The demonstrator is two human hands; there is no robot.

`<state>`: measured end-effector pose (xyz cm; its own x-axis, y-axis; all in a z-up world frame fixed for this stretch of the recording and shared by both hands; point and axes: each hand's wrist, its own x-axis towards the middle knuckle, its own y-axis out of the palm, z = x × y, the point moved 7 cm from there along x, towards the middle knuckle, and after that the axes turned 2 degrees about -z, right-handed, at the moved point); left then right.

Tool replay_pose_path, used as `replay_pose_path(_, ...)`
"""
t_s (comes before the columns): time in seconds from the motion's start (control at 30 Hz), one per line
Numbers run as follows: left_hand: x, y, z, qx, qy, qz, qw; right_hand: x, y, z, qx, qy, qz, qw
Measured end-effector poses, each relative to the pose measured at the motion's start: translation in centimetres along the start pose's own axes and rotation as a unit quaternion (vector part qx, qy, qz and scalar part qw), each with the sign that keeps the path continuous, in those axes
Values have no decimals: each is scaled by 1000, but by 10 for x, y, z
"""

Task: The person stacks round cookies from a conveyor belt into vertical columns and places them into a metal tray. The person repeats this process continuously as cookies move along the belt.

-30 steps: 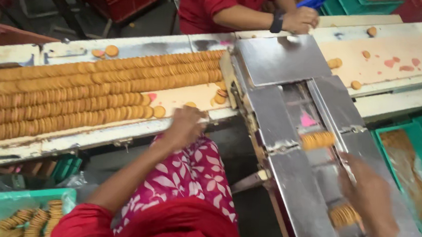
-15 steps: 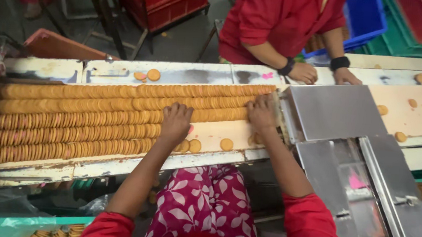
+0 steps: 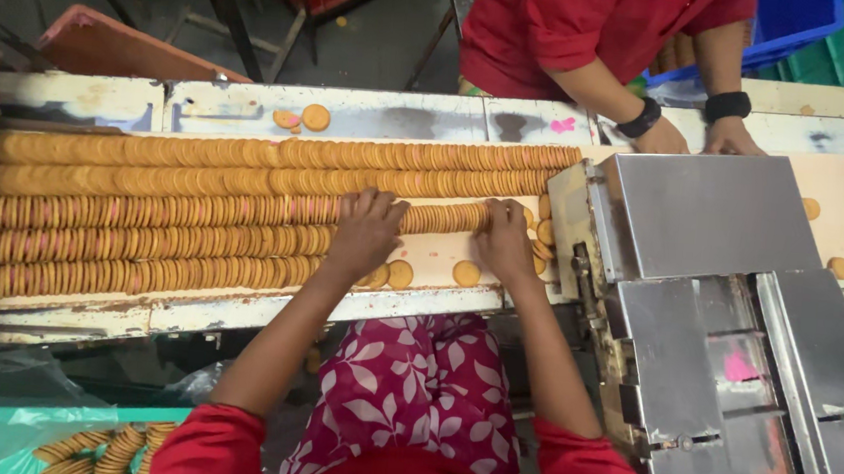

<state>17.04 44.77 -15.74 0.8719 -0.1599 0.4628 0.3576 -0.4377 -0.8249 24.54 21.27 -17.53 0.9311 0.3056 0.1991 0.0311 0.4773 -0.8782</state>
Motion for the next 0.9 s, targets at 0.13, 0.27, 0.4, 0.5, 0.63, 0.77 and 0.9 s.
replay_pose_path(0.13, 10, -8, -9, 31, 5, -33, 999, -13, -15, -13, 76, -32, -79, 993)
replay_pose_path(0.27, 6, -7, -9, 47, 15, -52, 997, -42, -16, -29, 62, 9, -104, 993)
replay_pose_path(0.4, 4, 10, -4, 83, 21, -79, 993, -47, 10, -30, -89, 11, -90, 992)
replay_pose_path(0.5, 13, 29, 7, 137, -42, -20, 989, -32, 30, -28, -141, 43, -42, 988)
replay_pose_path(0.63, 7, 22, 7, 81, -86, -88, 989, -8, 34, -27, -198, 76, -33, 977)
replay_pose_path(0.77, 3, 38, 13, 54, -182, -9, 982, -20, 38, -42, -206, 127, 11, 970)
replay_pose_path(0.9, 11, 25, 14, 19, -225, -44, 973, -25, 29, -48, -157, 136, -1, 978)
